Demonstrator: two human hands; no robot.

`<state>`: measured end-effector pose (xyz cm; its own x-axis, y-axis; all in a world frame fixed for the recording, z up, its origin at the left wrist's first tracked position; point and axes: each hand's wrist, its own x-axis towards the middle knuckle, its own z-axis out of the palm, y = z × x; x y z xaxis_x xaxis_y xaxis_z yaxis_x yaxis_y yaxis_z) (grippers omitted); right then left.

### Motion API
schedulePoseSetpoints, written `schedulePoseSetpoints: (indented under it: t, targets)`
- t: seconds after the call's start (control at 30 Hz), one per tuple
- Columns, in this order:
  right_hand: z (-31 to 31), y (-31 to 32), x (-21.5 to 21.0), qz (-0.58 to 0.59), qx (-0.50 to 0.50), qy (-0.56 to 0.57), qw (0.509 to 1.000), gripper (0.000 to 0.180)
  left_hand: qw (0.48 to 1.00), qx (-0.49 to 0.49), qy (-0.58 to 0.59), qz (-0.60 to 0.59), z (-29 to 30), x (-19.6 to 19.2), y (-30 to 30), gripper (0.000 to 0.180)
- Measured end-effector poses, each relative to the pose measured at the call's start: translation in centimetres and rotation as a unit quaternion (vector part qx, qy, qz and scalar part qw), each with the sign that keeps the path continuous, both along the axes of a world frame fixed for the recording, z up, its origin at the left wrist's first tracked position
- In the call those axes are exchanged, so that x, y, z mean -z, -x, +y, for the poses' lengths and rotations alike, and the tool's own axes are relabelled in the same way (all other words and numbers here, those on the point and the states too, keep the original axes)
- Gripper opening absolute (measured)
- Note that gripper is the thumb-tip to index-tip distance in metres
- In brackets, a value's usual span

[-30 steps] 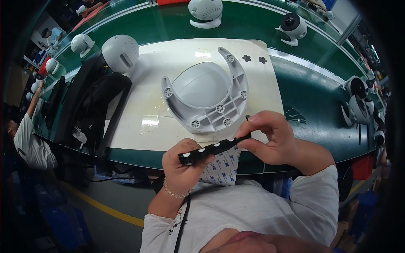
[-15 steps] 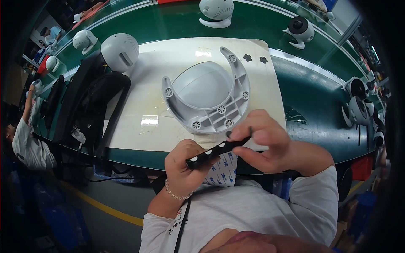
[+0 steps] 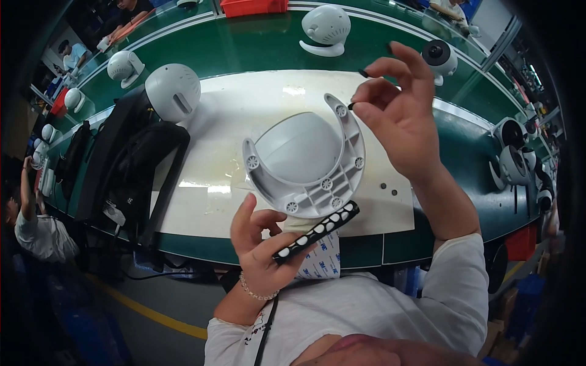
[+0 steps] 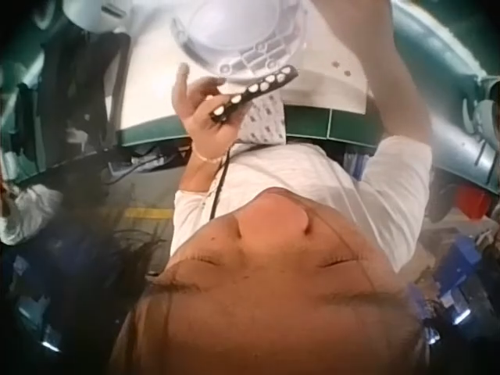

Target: Applying small black adhesive pads to the base of a white plastic light fixture housing on an assembly line.

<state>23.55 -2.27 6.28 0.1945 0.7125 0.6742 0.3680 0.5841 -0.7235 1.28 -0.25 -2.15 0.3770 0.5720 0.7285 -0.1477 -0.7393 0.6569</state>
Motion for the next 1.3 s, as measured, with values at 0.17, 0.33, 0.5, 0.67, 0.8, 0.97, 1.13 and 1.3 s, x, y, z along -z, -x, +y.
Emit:
schedulePoseSetpoints:
  t: [0.17,0.33,0.5,0.67,0.8,0.97,1.13,1.3]
  targets:
    - [0.3,0.0,-1.1,0.054,-0.024,0.13,0.99,0.07,0.999,0.023,-0.007,0.038,0.5,0.6,-0.1,0.025]
    - [0.3,0.0,-1.0,0.032,-0.004,0.112,0.993,0.071,0.995,0.024,-0.014,0.099,0.6,0.5,0.2,0.031]
    - [0.2,-0.2,-1.4,0.041,-0.009,0.082,0.996,0.072,0.996,0.022,-0.023,0.081,0.8,0.6,-0.2,0.029]
    - [-0.4,0.0,-1.3,-0.215,0.066,0.054,0.973,0.064,0.997,0.017,-0.036,0.059,0.8,0.9,-0.3,0.029]
    - [-1.3,0.5,-1.7,-0.454,0.066,-0.037,0.888,0.056,0.997,0.005,-0.046,0.065,0.8,0.7,-0.4,0.029]
    - [-3.1,-0.4,-0.5,-0.258,0.11,-0.006,0.96,0.054,0.996,-0.005,-0.057,0.063,0.7,0.8,-0.4,0.029]
    - [-4.8,0.5,0.9,0.01,0.002,0.213,0.977,0.063,0.997,-0.018,-0.042,0.062,0.5,0.6,-0.5,0.026]
    - [-5.0,1.0,0.7,0.02,0.006,0.266,0.964,0.06,0.997,-0.017,-0.052,0.057,0.7,0.6,-0.6,0.025]
